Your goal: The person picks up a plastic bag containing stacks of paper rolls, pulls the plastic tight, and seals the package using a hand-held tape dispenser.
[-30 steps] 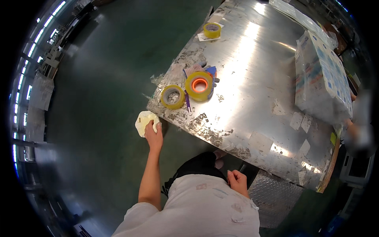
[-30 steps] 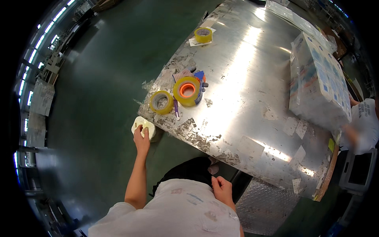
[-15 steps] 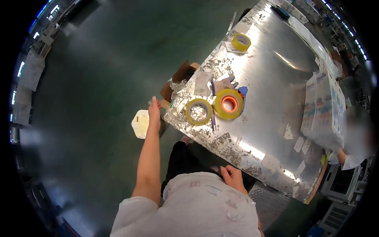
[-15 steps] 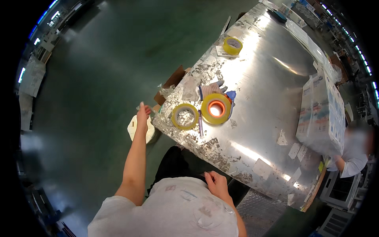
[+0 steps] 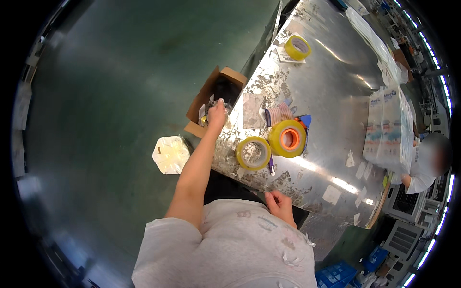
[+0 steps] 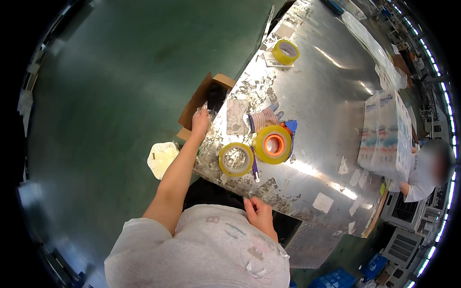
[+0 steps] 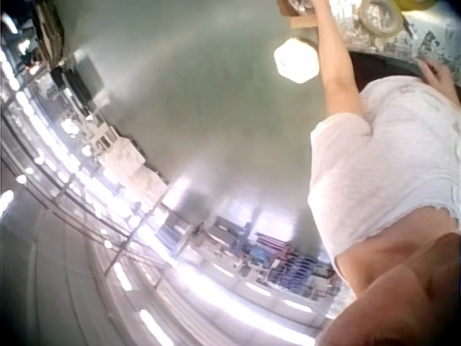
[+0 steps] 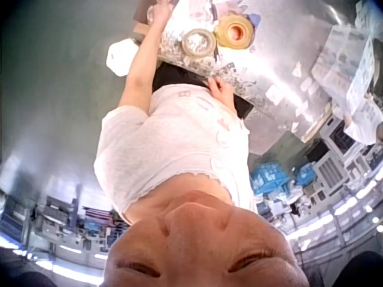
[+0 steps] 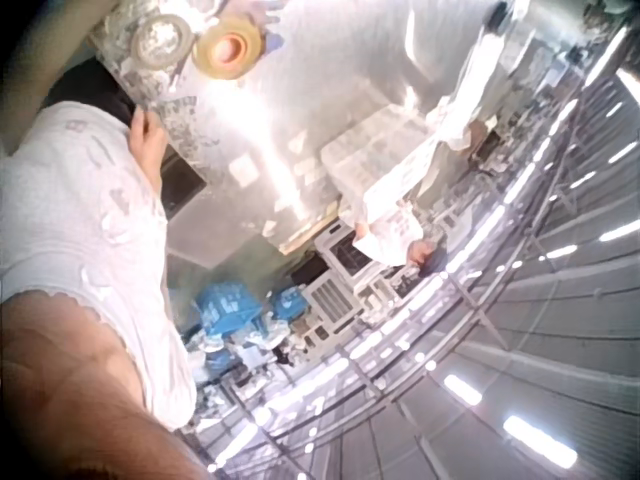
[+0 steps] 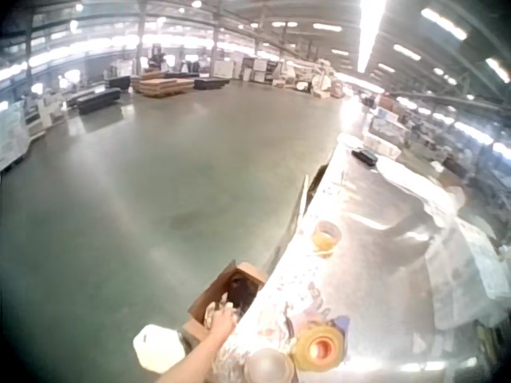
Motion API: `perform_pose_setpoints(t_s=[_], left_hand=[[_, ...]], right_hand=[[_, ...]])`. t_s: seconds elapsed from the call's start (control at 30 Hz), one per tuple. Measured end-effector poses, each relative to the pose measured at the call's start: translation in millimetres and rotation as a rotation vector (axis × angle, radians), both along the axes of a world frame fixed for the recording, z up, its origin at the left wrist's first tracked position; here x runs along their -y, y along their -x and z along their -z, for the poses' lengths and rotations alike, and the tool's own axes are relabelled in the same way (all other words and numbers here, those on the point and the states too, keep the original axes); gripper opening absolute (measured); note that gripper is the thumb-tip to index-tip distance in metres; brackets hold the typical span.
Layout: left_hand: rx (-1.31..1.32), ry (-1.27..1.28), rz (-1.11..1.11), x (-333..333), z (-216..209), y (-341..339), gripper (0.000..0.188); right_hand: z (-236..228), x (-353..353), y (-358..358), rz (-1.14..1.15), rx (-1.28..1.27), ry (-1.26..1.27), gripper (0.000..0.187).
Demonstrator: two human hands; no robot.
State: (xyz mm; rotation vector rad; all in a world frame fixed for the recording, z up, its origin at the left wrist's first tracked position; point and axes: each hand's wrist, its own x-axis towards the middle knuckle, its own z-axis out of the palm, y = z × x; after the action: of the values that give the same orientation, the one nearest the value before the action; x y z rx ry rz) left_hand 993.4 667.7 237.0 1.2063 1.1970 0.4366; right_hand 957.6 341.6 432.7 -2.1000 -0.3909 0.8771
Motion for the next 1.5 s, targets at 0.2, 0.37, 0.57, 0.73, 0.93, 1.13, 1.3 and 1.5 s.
perform_pose_setpoints(t_s=[0.2, 0.37, 0.57, 0.73, 0.93, 1.13, 1.3, 1.5], left_hand=[[0.224, -0.003, -0.018, 23, -80, 36, 0.049], [0.091, 0.177, -0.021, 7, -140, 116, 0.044], [0.058, 0.320, 0.024, -3, -91, 119, 0.049], [-0.102, 0.280, 0.110, -4, -20, 56, 0.061], [-0.299, -0.149, 0.147, 8, 2, 12, 0.062], [-0.138, -0.025, 0.195, 4, -9, 9, 0.051], [0.068, 0.074, 0.181, 24, -75, 17, 0.043], [-0.003, 0.214, 0.128, 43, -115, 94, 0.041]], right_hand=[[-3, -7, -9, 0.123, -0.007, 0.063, 0.029], [-7, -17, -15, 0.262, -0.156, -0.070, 0.031], [-1, -43, -31, -0.001, -0.065, 0.011, 0.029], [-2, -46, -35, -0.053, -0.044, 0.032, 0.027], [0, -42, -35, -0.012, -0.044, 0.052, 0.026], [-5, -45, -34, 0.005, -0.006, 0.054, 0.027], [-1, -36, -26, 0.145, -0.036, 0.049, 0.029], [-1, -32, -22, 0.149, -0.040, 0.050, 0.029]])
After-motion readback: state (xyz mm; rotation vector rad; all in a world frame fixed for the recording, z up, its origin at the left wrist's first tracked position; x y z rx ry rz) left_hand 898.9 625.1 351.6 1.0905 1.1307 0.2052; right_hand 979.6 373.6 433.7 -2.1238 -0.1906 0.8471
